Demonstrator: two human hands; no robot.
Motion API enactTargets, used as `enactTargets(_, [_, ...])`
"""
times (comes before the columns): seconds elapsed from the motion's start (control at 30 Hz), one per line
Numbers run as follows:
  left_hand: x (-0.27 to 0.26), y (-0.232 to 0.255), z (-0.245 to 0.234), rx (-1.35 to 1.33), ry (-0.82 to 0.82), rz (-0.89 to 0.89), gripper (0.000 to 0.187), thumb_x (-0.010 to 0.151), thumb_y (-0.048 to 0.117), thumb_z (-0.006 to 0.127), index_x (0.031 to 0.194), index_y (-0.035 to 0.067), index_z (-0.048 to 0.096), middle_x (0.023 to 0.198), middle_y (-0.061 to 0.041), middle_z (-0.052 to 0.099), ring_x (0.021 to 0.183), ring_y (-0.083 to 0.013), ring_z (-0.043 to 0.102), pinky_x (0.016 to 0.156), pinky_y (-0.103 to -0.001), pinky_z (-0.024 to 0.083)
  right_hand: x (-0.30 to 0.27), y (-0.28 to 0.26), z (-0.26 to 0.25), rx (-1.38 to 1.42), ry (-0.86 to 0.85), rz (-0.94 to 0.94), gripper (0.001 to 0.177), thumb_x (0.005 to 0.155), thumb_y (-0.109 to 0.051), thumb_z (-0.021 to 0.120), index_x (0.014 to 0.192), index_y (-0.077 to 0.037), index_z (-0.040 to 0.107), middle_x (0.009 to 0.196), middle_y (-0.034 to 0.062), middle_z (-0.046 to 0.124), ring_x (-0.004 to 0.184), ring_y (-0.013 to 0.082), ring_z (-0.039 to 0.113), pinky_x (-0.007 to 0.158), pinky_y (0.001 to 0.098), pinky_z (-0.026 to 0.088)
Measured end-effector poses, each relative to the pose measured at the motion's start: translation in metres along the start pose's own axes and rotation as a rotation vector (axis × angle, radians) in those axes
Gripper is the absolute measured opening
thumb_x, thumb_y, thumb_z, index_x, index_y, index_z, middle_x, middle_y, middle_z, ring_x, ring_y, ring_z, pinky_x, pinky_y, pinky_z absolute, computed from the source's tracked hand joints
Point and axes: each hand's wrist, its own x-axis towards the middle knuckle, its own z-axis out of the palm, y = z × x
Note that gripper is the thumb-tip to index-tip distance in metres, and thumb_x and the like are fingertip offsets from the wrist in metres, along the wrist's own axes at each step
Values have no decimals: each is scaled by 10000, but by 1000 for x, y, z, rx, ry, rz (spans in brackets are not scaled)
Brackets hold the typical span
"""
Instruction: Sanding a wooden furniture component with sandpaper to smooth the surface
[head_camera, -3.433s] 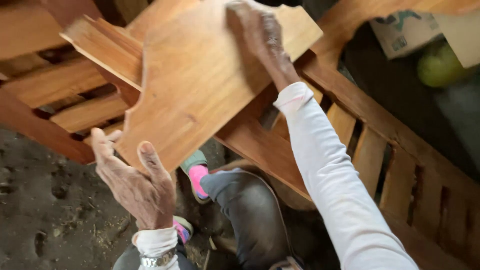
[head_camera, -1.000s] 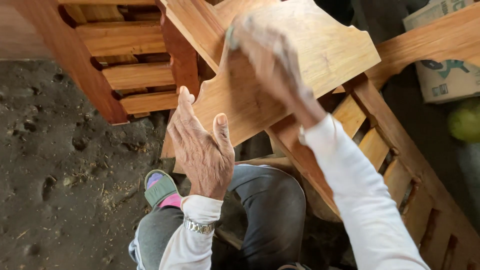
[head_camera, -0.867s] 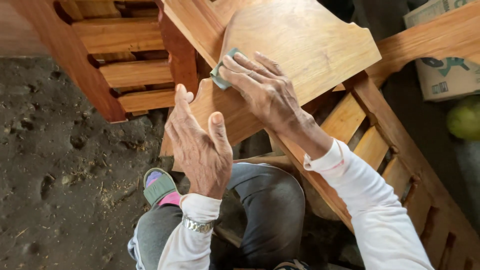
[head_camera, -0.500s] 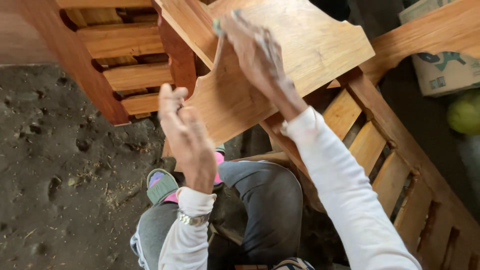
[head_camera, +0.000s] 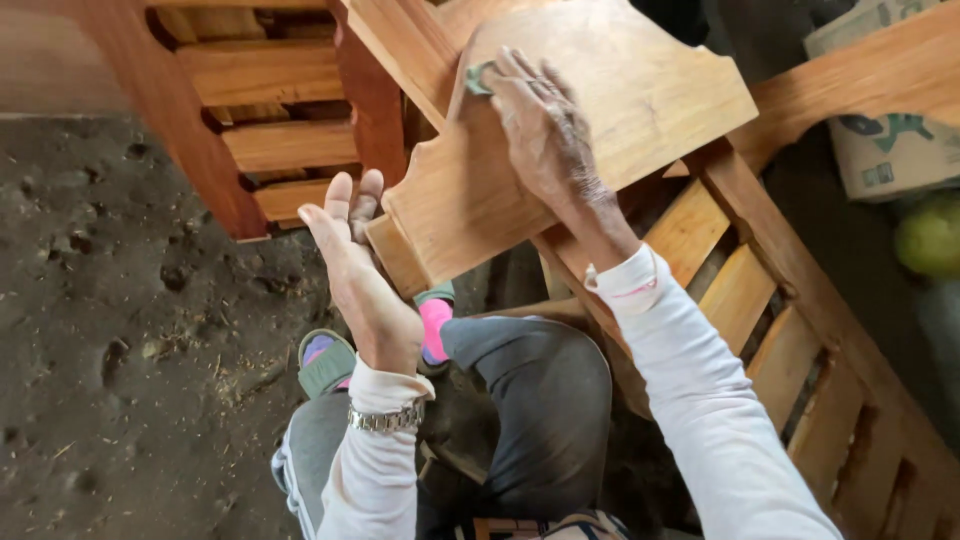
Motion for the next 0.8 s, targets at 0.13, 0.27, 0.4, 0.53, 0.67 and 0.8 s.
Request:
enactTargets(0.13, [2,-3,-3,34,-38,39,789,957,565,295,1507,8,389,1393,-132,582,1236,-204,575,1064,-322,438,-38,-80,-54,-837,40,-551,459,1115,-134,687,1520,-8,511,1569,122,479,1457,202,476,1220,296,368])
enactTargets(0.27, [16,-18,-9,-6,-23,68,756,991,587,333,1497,31,416,1399,-168,587,1201,-227,608,1017,-351,512,-42,-105,-55,292,-130,-325,272,1027,-47,614,1283,28,671,1411,182,625,1369,350,565,1226,491,412])
enactTargets(0.4, [9,-13,-2,-55,56,28,707,1022,582,359,1500,66,425,1393,-164,614,1157,-225,654,968,-366,573,-7,-89,-33,306,-36,-102,308,1073,-67,517,1318,59,654,1350,246,654,1325,369,576,1199,441,419])
enactTargets(0.53, [11,-16,-10,60,30,68,746,1018,625,345,1518,77,426,1424,-183,605,1219,-251,634,994,-382,558,-27,-94,-32,176,-57,-154,387,1079,-136,538,1386,92,595,1425,236,620,1373,327,562,1215,383,385])
enactTargets(0.67, [9,-11,-6,81,24,68,719,1041,596,308,1502,61,439,1382,-154,612,1203,-216,594,1046,-355,497,-81,-108,-47,267,-177,-214,353,1063,-122,445,1282,1,692,1412,189,644,1350,362,584,1199,488,377])
enactTargets(0.8, [4,-7,-8,121,20,74,700,1053,589,272,1499,80,455,1371,-134,634,1231,-186,584,1118,-342,441,-69,-56,-64,-23,-79,-349,287,1000,39,623,1262,-63,681,1411,144,657,1293,337,669,1065,422,602])
